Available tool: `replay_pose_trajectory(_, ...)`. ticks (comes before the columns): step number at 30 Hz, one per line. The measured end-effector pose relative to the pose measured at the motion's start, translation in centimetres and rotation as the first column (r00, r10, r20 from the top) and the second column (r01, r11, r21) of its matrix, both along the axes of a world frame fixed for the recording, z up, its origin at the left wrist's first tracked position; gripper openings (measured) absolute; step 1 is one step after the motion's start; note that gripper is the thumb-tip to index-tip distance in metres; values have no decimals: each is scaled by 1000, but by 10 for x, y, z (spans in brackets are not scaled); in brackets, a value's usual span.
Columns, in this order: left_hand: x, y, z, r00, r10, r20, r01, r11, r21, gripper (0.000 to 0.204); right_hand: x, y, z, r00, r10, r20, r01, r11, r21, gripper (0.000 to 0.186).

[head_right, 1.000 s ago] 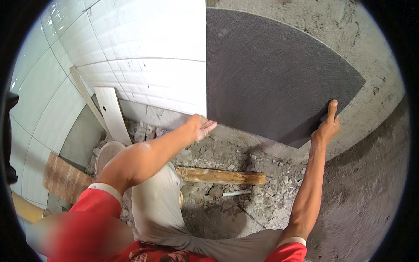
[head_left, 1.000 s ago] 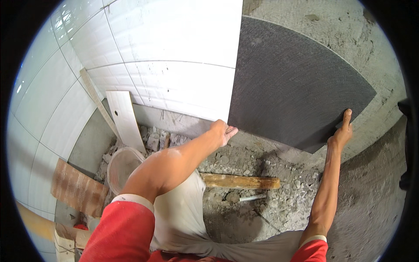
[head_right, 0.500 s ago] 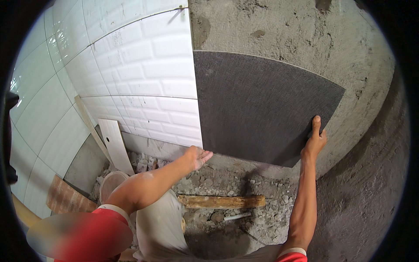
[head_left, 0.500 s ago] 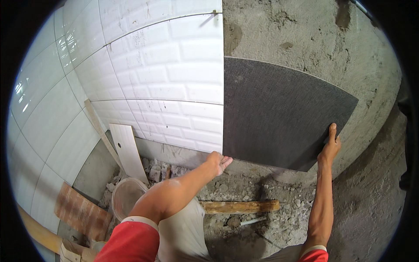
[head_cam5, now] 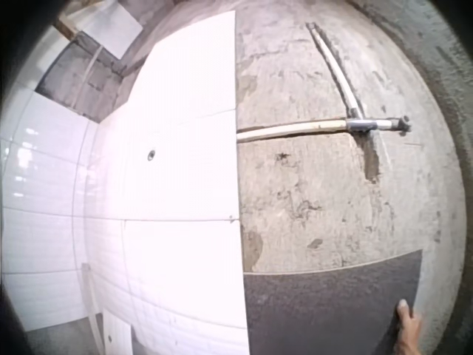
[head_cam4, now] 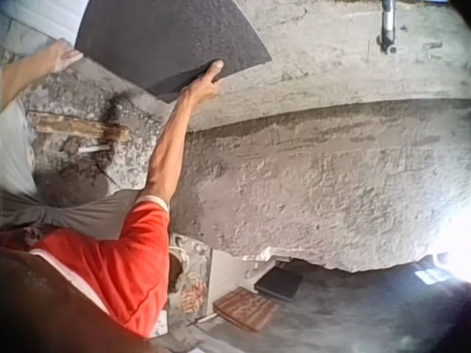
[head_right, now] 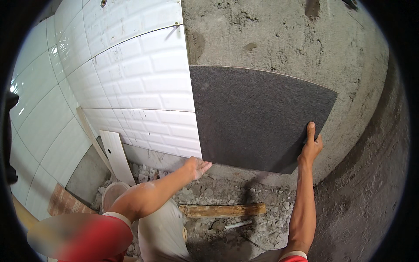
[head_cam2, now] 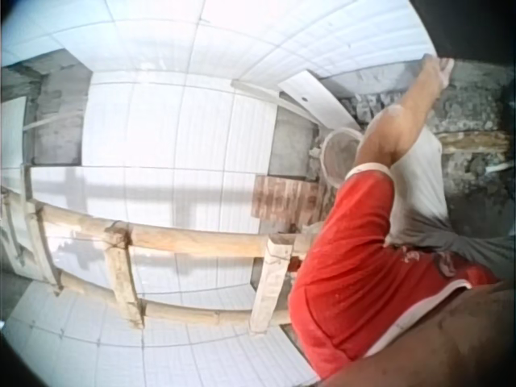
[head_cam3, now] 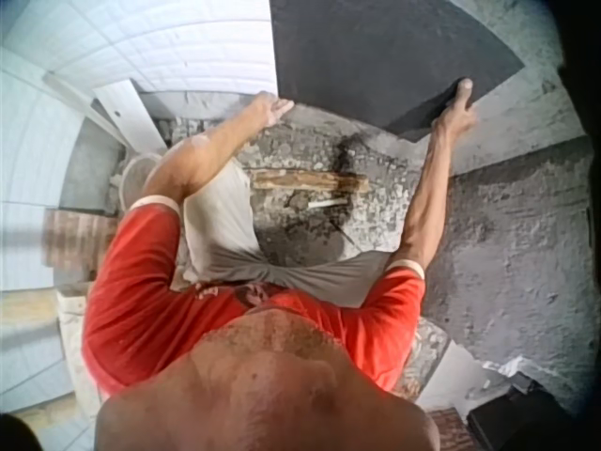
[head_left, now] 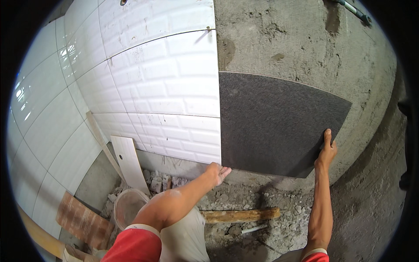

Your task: The person positions a dark tile against a wall, then uses a tape measure to measure the wall and floor area. The person also handles a red cloth and a bucket during the process.

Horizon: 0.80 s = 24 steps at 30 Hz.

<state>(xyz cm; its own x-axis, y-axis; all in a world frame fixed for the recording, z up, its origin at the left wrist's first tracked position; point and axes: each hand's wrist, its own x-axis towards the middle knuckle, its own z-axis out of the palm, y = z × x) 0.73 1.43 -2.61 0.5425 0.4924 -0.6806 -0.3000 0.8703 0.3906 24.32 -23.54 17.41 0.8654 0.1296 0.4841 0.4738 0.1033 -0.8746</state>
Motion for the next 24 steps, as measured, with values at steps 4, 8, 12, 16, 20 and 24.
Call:
replay_pose_trajectory(4,4,-1,3,1000,20,-3,-20,1000,-18,44,-2,-1,2,999,-50,2,50,999,1,98)
replay_pose_trajectory(8,11,2,-6,995,-55,80,49,996,75,38,6,-2,-1,993,-105,52,103,994,35,91)
replay_pose_trajectory(12,21,2,-10,981,-193,33,176,942,286,32,25,-4,0,983,-159,90,160,987,-1,93)
replay_pose_trajectory(16,38,-8,1,995,-8,98,3,998,55,29,42,-7,3,958,-217,185,213,976,43,85)
replay_pose_trajectory(20,51,-17,12,998,30,59,-32,998,46,29,51,-10,8,958,-215,189,214,976,25,74)
replay_pose_trajectory(24,59,-17,9,998,-7,63,2,997,83,30,58,-14,10,947,-267,179,271,963,2,72)
